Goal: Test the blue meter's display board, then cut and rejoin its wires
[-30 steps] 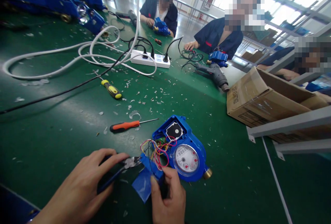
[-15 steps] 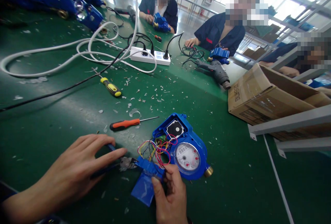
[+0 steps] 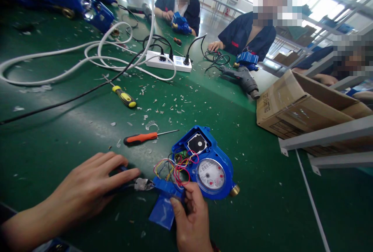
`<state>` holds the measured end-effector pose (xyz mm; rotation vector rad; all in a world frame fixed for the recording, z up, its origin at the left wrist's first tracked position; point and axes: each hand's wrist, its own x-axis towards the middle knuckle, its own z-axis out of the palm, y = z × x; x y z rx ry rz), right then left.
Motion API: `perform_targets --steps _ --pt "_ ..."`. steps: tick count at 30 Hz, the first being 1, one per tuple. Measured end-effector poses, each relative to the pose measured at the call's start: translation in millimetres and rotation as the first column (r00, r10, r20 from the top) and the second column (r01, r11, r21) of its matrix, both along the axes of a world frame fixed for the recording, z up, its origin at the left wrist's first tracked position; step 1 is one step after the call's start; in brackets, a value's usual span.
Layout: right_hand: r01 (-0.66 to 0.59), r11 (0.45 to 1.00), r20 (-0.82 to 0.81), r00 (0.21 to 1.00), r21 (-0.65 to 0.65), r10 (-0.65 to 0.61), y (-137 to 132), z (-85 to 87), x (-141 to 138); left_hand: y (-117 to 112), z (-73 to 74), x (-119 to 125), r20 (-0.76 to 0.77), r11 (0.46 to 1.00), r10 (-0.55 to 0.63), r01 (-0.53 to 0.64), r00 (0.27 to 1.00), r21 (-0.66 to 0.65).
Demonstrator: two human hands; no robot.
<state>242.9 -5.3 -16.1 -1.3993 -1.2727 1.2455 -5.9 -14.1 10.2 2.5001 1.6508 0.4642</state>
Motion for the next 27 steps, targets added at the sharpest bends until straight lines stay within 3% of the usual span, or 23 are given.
perform_targets --steps 11,18,21,27 --pt "-0.149 0.987 0.025 0.989 0.057 0.148 4 -0.4 4 -8 -9.2 3 0.017 0.996 0.038 -0.040 0.999 0.083" --pt "-0.176 0.984 -0.035 0.984 0.014 0.176 3 -1.4 3 -9 -7.6 2 0.246 0.986 0.134 -0.104 0.960 -0.131" --pt "-0.173 0.985 -0.033 0.984 0.021 0.174 3 -1.4 3 -8 -1.1 1 0.238 0.975 0.161 -0.116 0.958 -0.190" --pt "-0.165 0.986 0.019 0.986 0.037 0.164 3 -3.7 6 -7 4.5 5 0.098 0.992 0.122 -0.120 0.988 -0.030"
